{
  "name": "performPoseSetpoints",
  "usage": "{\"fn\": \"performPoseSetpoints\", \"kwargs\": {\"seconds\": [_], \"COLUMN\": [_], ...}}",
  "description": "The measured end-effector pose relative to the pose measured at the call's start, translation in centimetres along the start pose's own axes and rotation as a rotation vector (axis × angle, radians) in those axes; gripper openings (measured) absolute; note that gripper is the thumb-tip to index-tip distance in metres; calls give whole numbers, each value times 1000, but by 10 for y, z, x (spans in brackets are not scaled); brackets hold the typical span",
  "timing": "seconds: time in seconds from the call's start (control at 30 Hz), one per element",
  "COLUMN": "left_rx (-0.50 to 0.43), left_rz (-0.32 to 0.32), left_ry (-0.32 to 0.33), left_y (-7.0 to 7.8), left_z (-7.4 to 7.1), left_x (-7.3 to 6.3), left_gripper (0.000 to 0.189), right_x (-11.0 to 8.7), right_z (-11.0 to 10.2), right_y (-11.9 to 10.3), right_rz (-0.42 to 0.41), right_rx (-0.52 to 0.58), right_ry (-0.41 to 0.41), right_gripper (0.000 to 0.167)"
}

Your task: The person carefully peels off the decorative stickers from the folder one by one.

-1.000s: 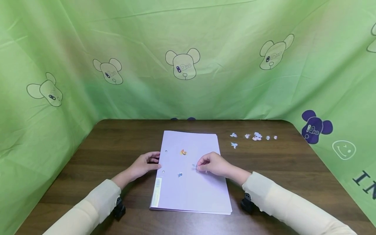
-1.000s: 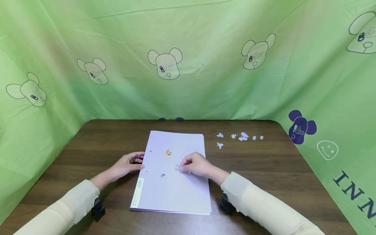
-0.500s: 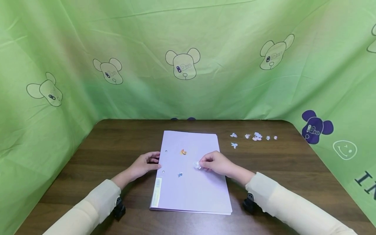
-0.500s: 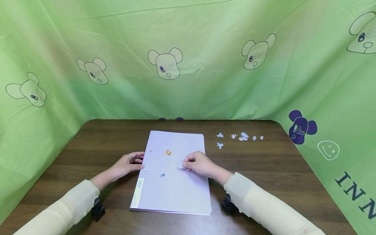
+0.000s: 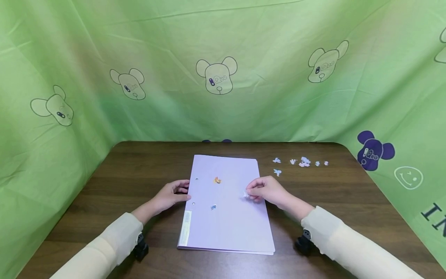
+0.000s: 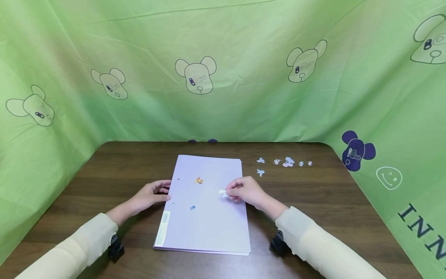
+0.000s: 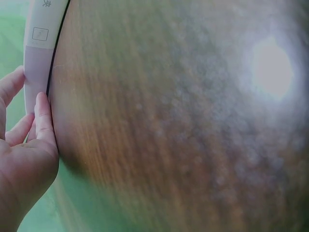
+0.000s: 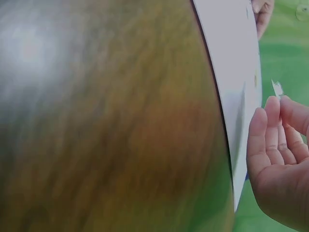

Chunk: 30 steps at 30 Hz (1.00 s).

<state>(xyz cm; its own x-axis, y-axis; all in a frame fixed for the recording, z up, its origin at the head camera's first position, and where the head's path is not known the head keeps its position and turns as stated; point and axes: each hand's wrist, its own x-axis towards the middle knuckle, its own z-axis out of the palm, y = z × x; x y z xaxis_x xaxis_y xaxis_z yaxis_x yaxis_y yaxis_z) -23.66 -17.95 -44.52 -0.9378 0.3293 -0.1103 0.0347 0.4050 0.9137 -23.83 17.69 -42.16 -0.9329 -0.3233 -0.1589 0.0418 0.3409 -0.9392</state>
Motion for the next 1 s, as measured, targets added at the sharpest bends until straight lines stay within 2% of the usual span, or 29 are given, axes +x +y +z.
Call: {"fn": "performPoseSetpoints", "kwargs": {"seconds": [0.3,0.47,0.73,0.83,1.0], "left_rx": [0,-4,14,17,-3], "left_rz": [4,11,16,18,8], "left_ry": [-5,-6,6,3,4], "left_y": [1,1,-1,9,6], "left_z": [-1,0,1,1,1], "left_x": [0,0,1,-5,-4], "left_gripper": [56,57,55,54,56], "right_x": [-5,-10,-16,-16,-17], "right_z": [-31,-53,-92,-105,-119], "right_y": [6,10,23,28,34], "right_rz": [49,51,71,87,121], "right_rx": [111,129,176,194,242], "right_ry": [62,83,162,186,221], "right_gripper": [18,23,17,12,6]}}
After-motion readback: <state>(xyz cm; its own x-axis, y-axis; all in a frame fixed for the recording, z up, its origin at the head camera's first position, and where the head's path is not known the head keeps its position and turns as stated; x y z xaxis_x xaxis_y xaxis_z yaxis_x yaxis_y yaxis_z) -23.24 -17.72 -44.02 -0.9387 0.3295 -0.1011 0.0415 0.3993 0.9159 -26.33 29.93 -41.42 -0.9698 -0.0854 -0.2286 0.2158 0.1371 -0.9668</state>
